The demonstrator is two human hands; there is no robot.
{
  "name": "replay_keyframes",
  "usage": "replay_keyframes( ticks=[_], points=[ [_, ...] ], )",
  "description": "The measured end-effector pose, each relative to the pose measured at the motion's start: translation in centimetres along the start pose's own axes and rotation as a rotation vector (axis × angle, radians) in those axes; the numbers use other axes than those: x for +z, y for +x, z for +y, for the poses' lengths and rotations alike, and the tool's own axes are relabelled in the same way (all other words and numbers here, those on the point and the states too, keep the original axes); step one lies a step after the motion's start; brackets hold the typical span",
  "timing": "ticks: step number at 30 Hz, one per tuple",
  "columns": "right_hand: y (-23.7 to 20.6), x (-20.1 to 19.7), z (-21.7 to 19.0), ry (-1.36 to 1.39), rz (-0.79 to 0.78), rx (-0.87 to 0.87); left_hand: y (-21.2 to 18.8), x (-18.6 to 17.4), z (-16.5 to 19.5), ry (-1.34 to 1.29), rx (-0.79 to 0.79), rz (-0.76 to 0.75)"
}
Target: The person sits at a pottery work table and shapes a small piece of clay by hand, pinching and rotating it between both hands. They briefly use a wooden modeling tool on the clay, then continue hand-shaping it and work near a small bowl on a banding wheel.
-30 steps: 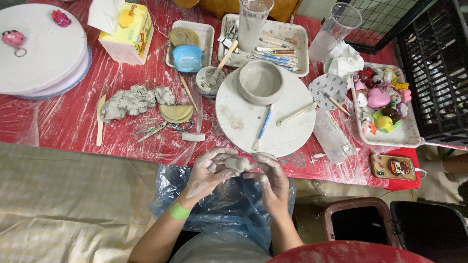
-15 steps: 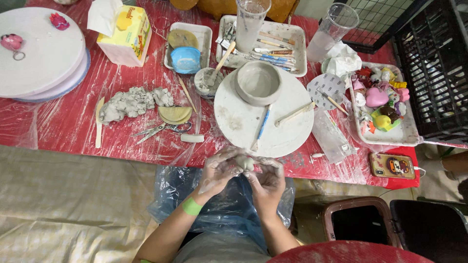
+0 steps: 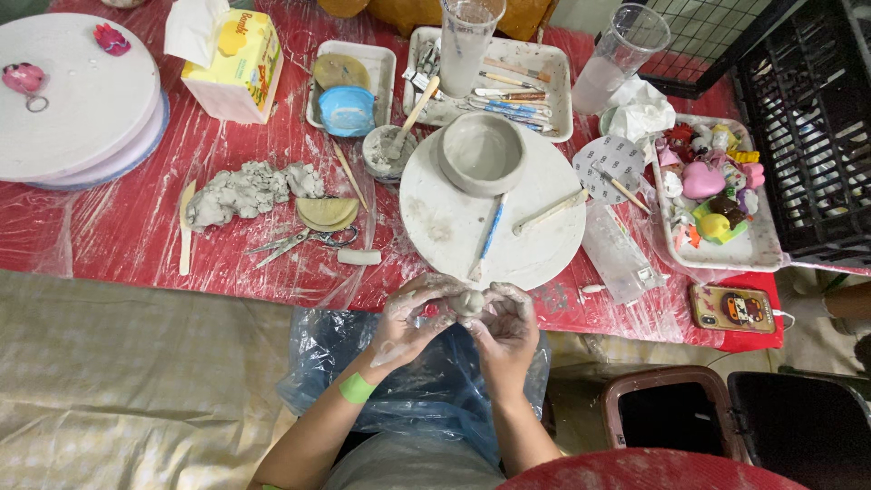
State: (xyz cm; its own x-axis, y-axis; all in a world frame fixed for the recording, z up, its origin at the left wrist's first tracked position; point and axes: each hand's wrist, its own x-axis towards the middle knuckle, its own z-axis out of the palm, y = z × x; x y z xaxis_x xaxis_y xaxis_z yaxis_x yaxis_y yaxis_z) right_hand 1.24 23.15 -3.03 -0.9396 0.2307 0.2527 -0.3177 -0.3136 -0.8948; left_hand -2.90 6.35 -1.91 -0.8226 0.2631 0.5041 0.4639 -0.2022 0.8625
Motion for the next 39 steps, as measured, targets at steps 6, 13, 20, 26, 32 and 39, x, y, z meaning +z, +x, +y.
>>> replay_keyframes(
  ticks=[6, 13, 20, 26, 32, 39],
  points=[
    [-0.1, -0.5, 0.4, 0.017, -0.078, -0.003, -0.2, 0.1, 0.1, 0.306, 0.132, 0.127],
    [-1.2, 0.4, 2.0, -0.164, 0.031, -0.081, 0.2, 0.2, 1.8, 0.745, 0.519, 0.249],
    [-0.8, -0.2, 1.8, -0.048, 0.045, 0.054, -0.1, 1.7, 2.8, 0.656, 0.383, 0.264],
    [0.3, -1.2, 1.1, -0.012, -0.034, 0.162, -0.2, 1.6, 2.7, 0.615, 0.422, 0.266],
    [0.3, -1.6, 0.9, -0.051, -0.181, 0.137, -0.3, 2.0, 2.3, 0.514, 0.395, 0.286],
    [0.9, -4.3, 1.5, 0.028, -0.399, 0.271, 1.6, -1.0, 3.7, 0.479, 0.169, -0.094]
  ],
)
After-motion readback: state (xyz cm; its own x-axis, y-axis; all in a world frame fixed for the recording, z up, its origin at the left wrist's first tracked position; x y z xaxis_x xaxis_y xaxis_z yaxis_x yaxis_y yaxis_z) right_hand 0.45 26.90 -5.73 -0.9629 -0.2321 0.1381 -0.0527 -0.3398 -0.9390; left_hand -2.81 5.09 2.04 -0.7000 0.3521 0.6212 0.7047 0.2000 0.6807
